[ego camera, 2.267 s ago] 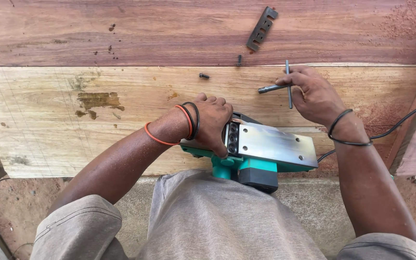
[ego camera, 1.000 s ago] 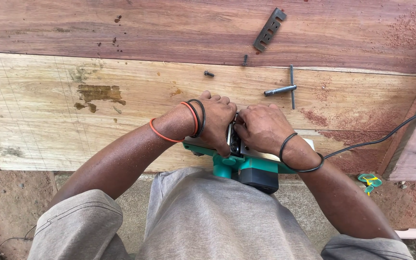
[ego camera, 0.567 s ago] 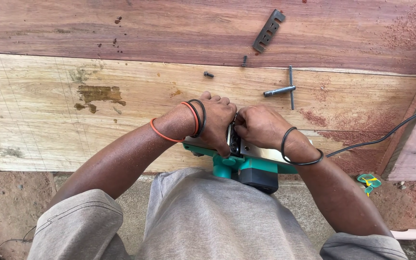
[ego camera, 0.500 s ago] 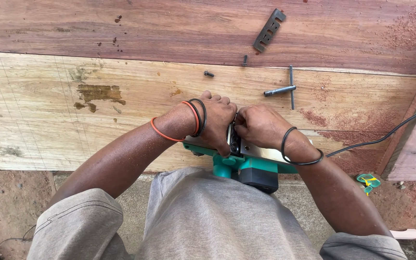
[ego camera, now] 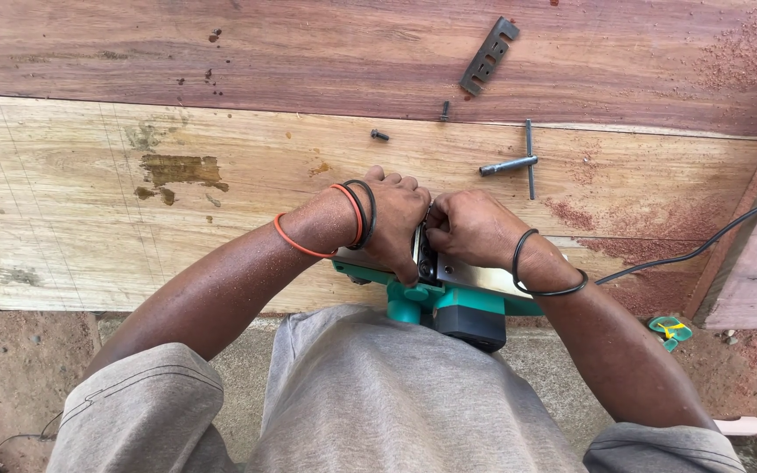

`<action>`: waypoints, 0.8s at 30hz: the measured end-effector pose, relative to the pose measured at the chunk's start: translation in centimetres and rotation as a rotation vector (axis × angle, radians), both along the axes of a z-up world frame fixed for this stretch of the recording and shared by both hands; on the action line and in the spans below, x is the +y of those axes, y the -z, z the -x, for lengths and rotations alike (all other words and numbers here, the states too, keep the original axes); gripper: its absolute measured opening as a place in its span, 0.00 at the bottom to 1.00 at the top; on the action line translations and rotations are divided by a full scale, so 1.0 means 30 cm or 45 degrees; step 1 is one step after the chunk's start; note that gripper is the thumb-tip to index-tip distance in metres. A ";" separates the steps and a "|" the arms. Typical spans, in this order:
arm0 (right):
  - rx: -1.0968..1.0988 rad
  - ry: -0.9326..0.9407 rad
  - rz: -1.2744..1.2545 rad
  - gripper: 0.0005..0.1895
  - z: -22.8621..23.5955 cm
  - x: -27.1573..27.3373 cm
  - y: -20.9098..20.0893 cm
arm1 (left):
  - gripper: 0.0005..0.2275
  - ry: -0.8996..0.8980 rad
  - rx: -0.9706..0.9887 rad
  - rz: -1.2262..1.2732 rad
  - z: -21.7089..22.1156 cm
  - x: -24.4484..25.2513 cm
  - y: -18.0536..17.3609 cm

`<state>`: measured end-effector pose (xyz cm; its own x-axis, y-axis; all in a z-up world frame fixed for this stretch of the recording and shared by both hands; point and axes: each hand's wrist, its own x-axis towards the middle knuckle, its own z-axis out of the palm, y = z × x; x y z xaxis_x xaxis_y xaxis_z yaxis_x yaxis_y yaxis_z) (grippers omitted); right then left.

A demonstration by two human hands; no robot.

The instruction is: The recorder is seen assembling or adjusting the blades of an electric hand planer.

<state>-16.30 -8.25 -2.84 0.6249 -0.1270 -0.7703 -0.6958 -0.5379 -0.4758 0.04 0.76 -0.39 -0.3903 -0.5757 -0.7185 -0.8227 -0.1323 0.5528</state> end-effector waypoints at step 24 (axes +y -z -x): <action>-0.003 0.002 -0.024 0.11 0.002 -0.013 0.013 | 0.42 -0.033 0.087 0.042 -0.007 -0.008 0.027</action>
